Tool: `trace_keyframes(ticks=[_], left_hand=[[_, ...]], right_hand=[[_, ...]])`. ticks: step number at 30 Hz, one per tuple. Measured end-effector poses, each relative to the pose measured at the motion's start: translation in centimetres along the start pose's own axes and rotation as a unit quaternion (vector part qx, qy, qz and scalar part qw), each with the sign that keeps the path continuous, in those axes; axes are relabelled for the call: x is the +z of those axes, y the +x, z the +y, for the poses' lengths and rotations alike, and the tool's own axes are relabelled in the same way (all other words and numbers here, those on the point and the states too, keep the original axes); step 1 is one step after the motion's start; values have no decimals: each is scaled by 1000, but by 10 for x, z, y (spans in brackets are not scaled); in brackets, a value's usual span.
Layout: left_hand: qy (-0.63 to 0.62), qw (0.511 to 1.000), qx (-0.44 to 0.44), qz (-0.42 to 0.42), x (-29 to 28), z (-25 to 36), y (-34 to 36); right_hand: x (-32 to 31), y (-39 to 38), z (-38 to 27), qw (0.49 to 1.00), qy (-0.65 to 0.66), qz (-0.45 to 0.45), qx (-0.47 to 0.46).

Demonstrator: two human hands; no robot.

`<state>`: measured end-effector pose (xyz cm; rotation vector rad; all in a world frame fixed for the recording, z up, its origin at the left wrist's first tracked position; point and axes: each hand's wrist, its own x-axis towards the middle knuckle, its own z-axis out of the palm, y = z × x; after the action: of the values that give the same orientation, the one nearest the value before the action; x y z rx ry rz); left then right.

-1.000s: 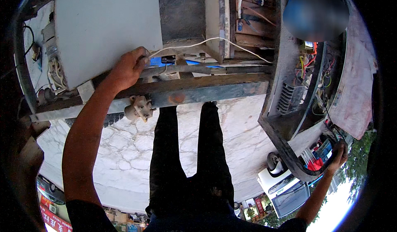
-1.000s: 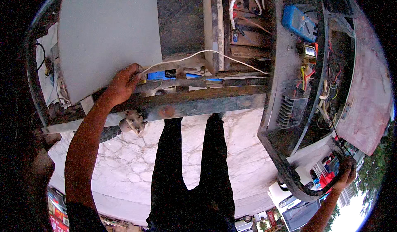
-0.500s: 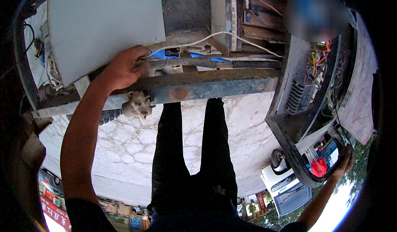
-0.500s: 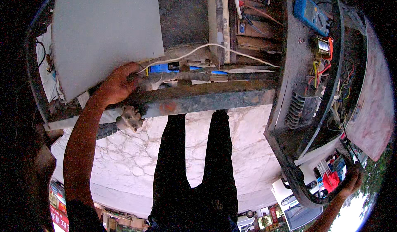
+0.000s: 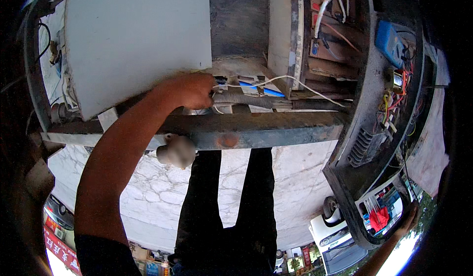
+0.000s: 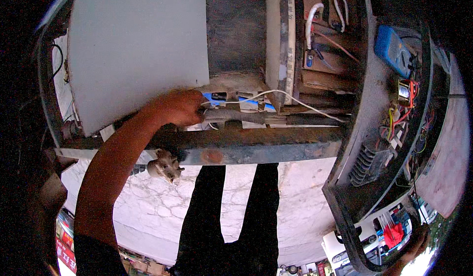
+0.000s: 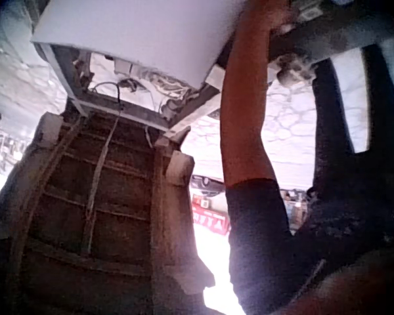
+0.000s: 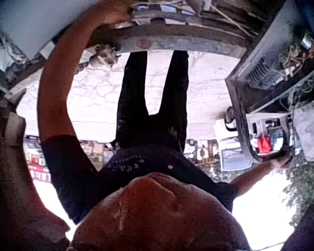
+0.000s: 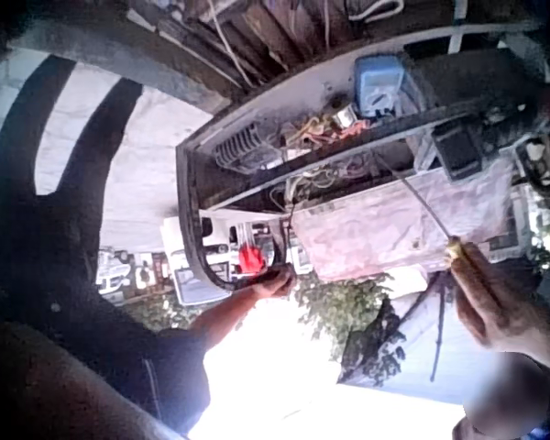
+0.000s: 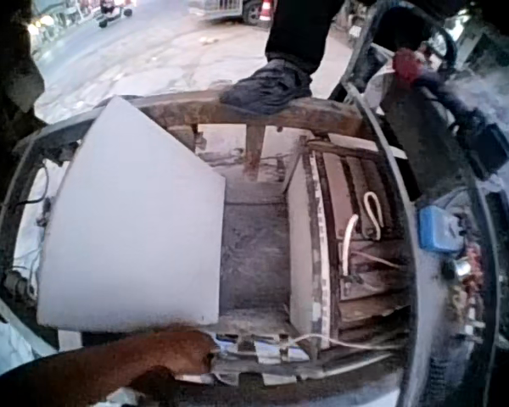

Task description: The person uses a multimeter to test voltage across wires in an open electrical compartment of a small vehicle. They repeatedly connect and disconnect probes to different wire terminals while another person assists by holding a screwdriver nearby. The person adjusts wire positions and checks readings throughout the clip.

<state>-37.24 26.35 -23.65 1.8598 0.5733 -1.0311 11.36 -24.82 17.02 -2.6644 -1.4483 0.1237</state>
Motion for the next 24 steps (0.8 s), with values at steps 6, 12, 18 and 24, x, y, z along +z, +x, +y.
trace_keyframes(ticks=[6,12,18,24], left_hand=[[-43,997,60,8,5,-7,-13],[-97,974,7,204,6,6,-85],[-498,669,152,530,124,47,-191],[-726,497,37,473,251,68,-62]], right_hand=[[-2,22,-20,997,-23,-51,-60],[-15,3,19,978,176,-34,110],[-16,-7,42,945,198,126,228],[-10,22,17,988,-41,70,135]])
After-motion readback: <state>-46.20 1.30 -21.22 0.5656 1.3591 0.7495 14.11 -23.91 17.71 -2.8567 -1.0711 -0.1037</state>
